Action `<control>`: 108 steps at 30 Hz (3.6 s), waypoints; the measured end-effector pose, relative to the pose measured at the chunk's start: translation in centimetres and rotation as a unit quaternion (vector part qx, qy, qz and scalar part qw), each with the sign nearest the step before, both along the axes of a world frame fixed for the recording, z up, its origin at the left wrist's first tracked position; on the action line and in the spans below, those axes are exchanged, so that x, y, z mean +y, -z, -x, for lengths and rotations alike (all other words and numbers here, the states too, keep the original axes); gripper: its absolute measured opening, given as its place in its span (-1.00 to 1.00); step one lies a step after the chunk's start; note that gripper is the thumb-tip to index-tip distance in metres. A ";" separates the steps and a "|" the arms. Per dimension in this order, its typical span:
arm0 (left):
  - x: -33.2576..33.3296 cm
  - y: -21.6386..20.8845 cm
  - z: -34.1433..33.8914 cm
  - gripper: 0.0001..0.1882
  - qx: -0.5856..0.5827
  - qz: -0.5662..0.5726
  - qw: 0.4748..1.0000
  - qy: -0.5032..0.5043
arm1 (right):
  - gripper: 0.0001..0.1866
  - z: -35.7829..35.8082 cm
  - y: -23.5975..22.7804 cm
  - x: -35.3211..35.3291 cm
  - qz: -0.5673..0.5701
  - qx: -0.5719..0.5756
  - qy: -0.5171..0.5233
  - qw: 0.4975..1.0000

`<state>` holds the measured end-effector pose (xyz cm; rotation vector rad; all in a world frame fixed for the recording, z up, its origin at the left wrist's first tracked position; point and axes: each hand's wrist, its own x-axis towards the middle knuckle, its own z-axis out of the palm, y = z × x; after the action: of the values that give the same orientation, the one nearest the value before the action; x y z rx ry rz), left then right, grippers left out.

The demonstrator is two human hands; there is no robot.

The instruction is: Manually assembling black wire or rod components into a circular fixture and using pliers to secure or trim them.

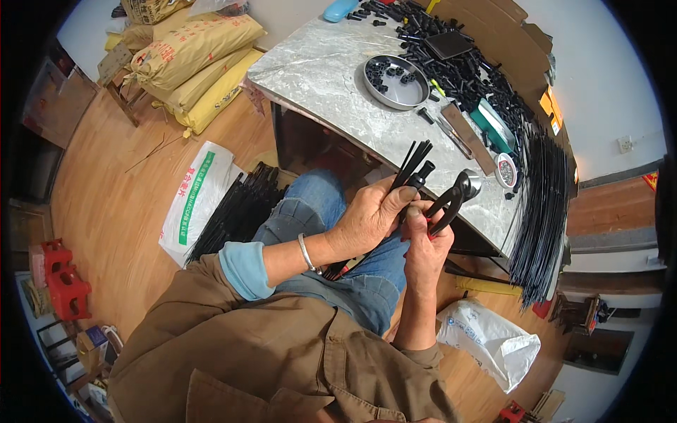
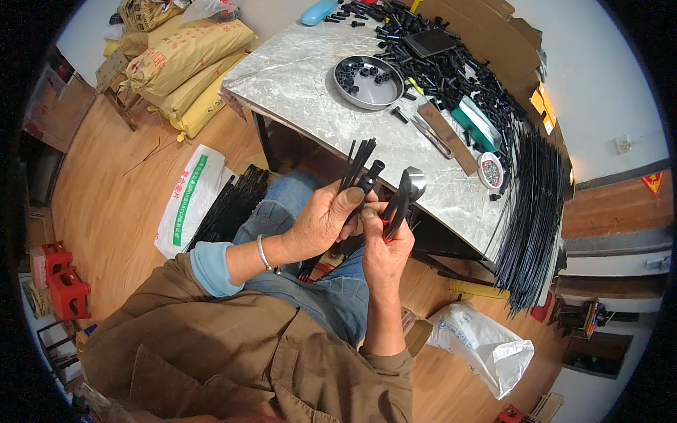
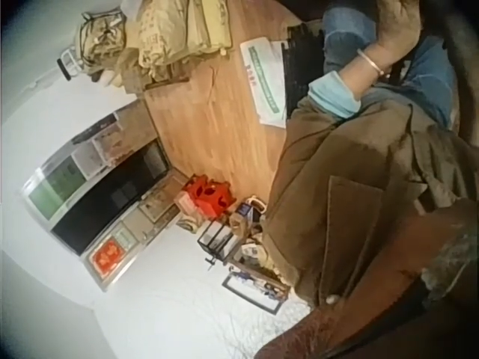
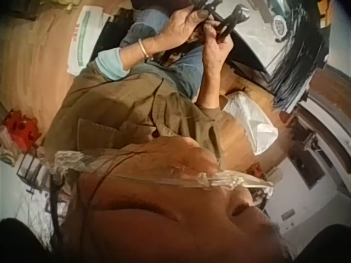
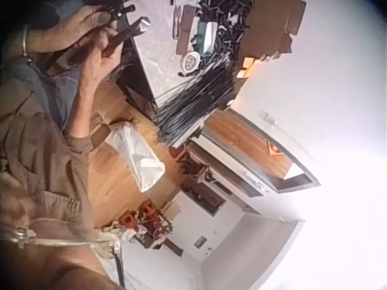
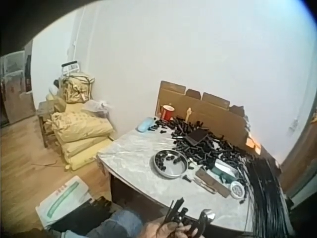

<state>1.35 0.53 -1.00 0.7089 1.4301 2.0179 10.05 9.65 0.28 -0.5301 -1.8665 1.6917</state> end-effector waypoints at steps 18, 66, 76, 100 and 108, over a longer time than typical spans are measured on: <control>-0.1 0.4 1.7 -0.37 -0.122 -0.014 0.985 0.121 | -0.60 -2.7 -4.2 0.5 0.037 -0.102 -0.116 0.987; 0.9 0.7 1.4 -0.33 -0.150 -0.015 0.970 0.193 | -0.73 -6.3 -9.5 4.4 0.206 -0.412 -0.295 0.837; 1.3 0.7 1.3 -0.35 -0.146 -0.009 0.975 0.166 | -0.86 -5.6 -7.8 2.7 0.216 -0.396 -0.239 0.860; 0.4 -8.8 11.0 -0.61 -0.077 -0.234 0.948 -0.200 | -0.66 -0.7 1.1 9.6 -0.570 -0.080 0.045 0.817; -0.5 2.4 10.6 -0.57 -0.453 -0.234 0.846 -0.154 | 0.00 -9.6 3.3 3.3 0.262 0.047 -0.095 0.959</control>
<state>-9.24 0.03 -3.36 -0.3545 0.5018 2.4527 19.65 12.94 -3.02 -0.4695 -1.4298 2.3148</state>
